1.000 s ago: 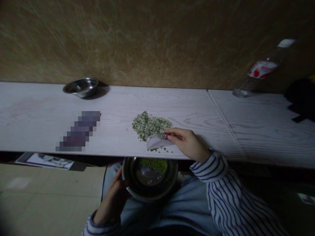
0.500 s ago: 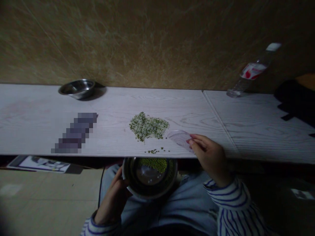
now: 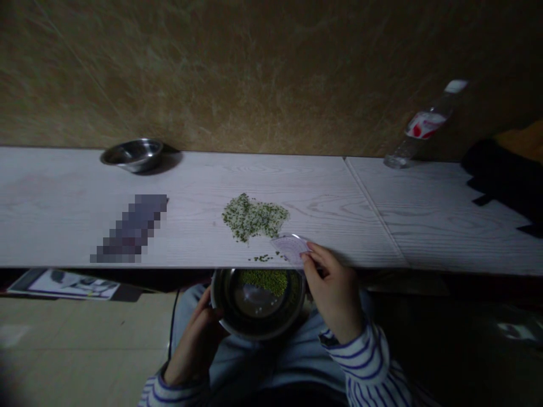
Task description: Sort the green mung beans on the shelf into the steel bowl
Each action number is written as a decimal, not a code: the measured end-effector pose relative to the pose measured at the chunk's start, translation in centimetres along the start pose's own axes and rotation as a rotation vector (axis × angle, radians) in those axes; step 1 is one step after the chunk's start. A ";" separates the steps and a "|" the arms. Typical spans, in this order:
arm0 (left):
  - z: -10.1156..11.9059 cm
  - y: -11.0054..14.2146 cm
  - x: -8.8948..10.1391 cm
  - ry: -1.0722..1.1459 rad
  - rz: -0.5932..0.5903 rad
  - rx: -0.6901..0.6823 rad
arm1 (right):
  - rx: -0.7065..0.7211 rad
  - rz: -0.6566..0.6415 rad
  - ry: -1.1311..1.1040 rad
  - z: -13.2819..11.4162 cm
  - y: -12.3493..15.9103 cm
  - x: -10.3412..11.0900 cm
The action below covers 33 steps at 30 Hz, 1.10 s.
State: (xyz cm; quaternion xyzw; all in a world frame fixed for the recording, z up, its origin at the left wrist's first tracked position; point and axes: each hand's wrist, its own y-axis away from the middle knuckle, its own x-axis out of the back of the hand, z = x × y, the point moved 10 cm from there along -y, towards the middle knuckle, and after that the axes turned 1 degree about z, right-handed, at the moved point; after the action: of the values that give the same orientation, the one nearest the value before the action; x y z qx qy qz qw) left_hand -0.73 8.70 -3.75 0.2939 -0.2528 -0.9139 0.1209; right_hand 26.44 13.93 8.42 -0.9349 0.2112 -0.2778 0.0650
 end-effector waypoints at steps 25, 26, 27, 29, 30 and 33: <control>0.7 0.4 0.7 -0.018 0.011 -0.010 | 0.078 -0.294 -0.156 -3.8 0.0 -4.2; 0.6 0.4 0.6 -0.018 0.010 -0.004 | 0.056 -0.266 -0.166 -3.2 -0.4 -3.4; 0.5 0.4 0.5 -0.016 0.009 0.002 | 0.026 -0.220 -0.180 -2.4 -1.1 -2.4; 0.3 0.4 0.3 -0.012 0.007 0.011 | -0.033 -0.108 -0.205 -0.7 -2.6 -0.1; 0.2 0.3 0.3 -0.013 0.006 0.012 | -0.045 -0.044 -0.208 0.1 -3.3 1.1; 0.0 0.2 0.2 -0.025 0.004 0.006 | -0.065 0.026 -0.191 1.7 -5.2 2.7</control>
State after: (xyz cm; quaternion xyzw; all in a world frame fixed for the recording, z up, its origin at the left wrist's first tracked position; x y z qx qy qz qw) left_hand -0.84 8.45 -3.73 0.2822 -0.2576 -0.9165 0.1185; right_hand 31.24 17.45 9.58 -0.9560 0.2249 -0.1793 0.0580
